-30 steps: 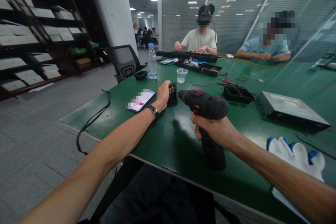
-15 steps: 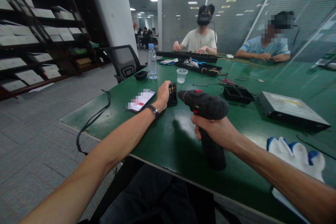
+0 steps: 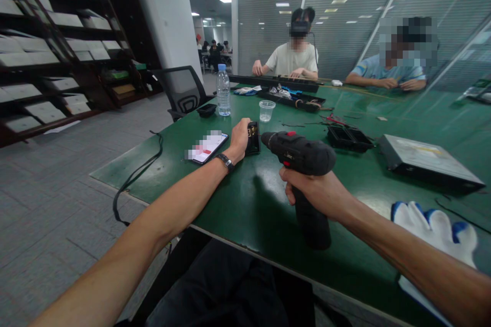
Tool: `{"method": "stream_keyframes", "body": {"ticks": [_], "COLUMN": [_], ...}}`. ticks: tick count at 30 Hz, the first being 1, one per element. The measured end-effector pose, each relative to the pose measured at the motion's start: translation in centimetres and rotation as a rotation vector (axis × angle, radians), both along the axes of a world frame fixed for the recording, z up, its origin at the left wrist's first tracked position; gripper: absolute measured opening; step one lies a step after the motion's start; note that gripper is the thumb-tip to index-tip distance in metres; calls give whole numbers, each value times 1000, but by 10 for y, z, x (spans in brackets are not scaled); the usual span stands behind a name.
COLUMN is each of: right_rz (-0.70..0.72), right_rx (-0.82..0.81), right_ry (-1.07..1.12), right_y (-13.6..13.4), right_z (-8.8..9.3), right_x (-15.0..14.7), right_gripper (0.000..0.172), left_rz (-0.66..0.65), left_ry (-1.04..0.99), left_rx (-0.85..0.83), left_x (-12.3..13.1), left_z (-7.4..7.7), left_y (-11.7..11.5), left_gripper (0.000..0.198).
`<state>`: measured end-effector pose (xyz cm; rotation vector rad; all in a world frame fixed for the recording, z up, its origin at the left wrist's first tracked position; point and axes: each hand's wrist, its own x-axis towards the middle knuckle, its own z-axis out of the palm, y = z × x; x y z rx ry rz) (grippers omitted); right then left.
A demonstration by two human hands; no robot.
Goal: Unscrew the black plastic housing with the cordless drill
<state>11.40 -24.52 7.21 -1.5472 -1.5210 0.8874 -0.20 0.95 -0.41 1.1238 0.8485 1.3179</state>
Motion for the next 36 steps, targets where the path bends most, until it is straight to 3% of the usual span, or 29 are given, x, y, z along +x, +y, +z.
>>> {"method": "stream_keyframes", "body": {"ticks": [13, 21, 26, 36], "right_rz": [-5, 9, -8, 5], "right_rx": [20, 10, 1, 17], "right_ry": [50, 21, 47, 4], "right_y": [0, 0, 0, 0], "right_z": [2, 0, 1, 0], "right_x": [-2, 0, 0, 1], "right_gripper": [18, 32, 27, 36], "left_rz": [-1, -2, 3, -11], "left_ry": [-3, 4, -8, -18], "left_rx": [29, 22, 25, 17], "left_x": [0, -1, 0, -1], "left_z": [-3, 0, -1, -2], "left_y": [3, -1, 0, 1], "left_gripper": [30, 28, 28, 29]}}
